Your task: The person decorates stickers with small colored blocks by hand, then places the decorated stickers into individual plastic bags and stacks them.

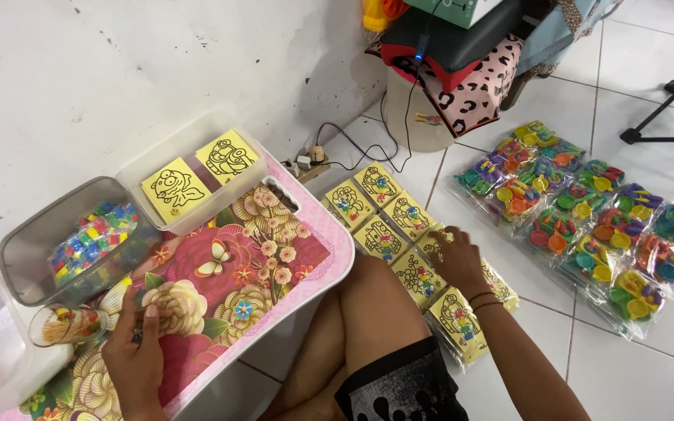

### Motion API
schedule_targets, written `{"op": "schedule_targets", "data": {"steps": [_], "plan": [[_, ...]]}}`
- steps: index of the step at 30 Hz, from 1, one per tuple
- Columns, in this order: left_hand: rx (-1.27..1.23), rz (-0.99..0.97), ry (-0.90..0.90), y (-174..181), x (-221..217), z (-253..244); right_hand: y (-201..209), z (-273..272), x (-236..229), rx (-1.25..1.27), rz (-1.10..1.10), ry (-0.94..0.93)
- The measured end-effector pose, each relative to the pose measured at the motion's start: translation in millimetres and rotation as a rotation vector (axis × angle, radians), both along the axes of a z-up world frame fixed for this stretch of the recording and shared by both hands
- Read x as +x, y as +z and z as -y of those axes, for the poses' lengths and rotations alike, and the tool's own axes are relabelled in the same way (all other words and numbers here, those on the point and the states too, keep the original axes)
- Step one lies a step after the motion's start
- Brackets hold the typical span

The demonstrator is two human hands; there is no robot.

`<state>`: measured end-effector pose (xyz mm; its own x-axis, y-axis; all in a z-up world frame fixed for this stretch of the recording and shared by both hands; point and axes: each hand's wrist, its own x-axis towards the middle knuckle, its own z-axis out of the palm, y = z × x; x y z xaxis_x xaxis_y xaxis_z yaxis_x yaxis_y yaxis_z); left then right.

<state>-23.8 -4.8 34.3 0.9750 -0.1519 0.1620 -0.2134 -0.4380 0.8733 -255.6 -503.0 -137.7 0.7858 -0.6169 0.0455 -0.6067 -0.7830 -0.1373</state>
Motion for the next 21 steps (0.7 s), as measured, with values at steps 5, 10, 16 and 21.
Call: {"op": "schedule_targets", "data": {"steps": [5,10,16,21], "plan": [[-0.008,0.045,-0.024,-8,1,-4,-4,-12,-3,0.123,-0.048,-0.032],[-0.005,0.053,-0.021,-4,1,-3,-13,-8,1,0.050,-0.069,-0.026],[-0.020,0.056,-0.030,-6,2,-4,-17,-5,3,0.086,-0.094,-0.035],[-0.024,0.015,-0.008,-4,2,-3,-14,-6,4,0.085,-0.042,-0.079]]}}
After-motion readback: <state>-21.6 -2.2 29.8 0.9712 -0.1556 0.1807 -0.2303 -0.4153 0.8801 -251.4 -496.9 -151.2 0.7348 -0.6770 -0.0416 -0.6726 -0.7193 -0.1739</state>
